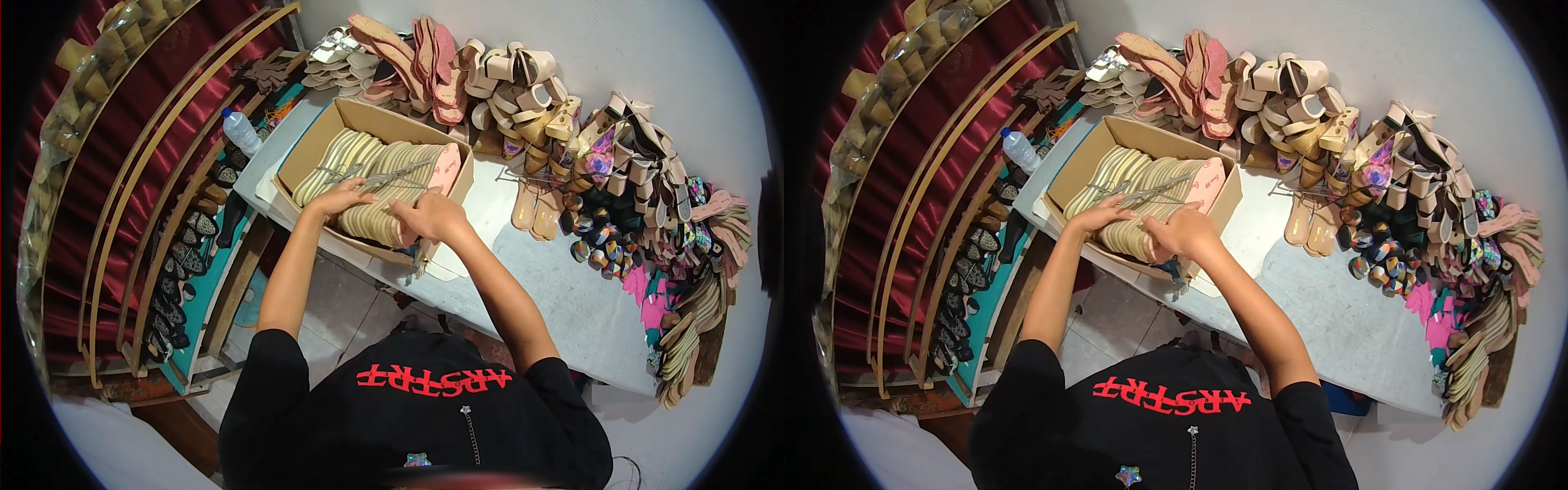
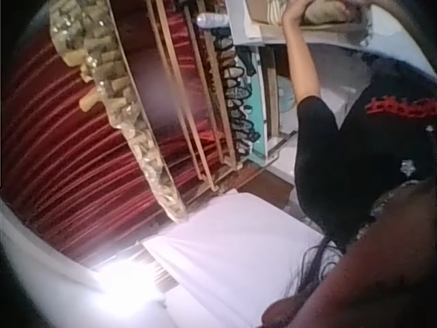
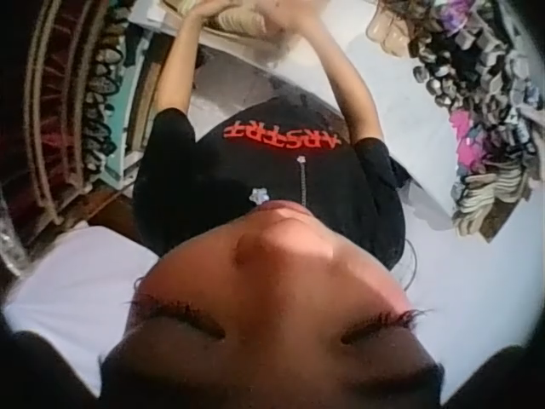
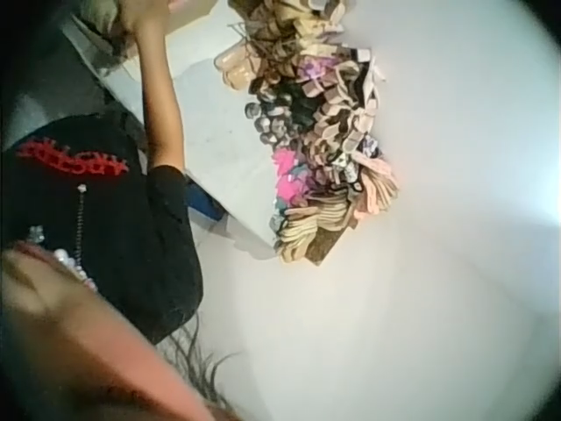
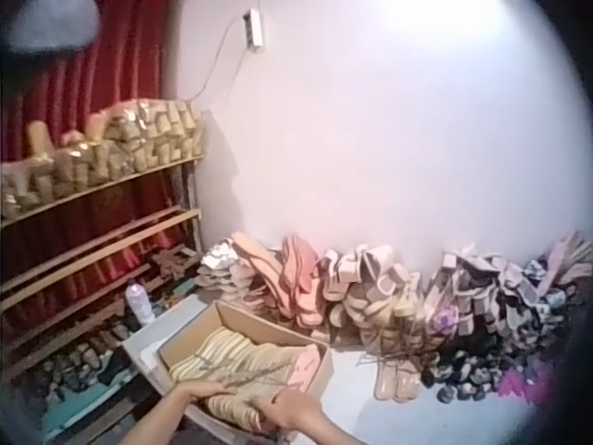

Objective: Sort and bundle stacks of shoe soles using string and place them into a cardboard box.

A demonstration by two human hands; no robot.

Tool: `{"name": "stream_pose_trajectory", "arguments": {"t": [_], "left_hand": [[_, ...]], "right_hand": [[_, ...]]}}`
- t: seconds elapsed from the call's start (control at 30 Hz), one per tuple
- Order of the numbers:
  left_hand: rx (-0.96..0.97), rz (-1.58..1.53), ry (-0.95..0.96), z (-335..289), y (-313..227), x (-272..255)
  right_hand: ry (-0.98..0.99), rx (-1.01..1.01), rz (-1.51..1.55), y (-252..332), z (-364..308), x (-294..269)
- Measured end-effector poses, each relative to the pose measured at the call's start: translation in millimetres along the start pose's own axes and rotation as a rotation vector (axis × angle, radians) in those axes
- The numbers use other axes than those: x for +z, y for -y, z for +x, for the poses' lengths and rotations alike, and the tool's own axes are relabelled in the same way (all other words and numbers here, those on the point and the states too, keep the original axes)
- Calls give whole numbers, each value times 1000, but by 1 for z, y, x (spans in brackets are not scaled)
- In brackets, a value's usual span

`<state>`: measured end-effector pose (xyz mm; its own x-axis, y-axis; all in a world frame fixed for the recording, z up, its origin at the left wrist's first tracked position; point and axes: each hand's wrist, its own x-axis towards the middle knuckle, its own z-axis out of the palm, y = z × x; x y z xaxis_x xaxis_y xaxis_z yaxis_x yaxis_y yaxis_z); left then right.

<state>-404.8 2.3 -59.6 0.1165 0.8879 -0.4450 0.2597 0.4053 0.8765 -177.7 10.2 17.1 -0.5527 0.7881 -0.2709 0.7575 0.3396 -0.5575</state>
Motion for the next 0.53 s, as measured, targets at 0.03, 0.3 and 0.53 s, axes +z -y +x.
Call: {"name": "stream_pose_trajectory", "arguments": {"t": [0.03,0.3,0.53], "left_hand": [[-9,86,-69,1,-1,4],[-143,118,132,16,-1,11],[-188,310,139,31,1,12]], "right_hand": [[5,-2,-2,4,-2,-5],[-24,156,-49,8,3,8],[-40,99,-267,-4,33,29]]}}
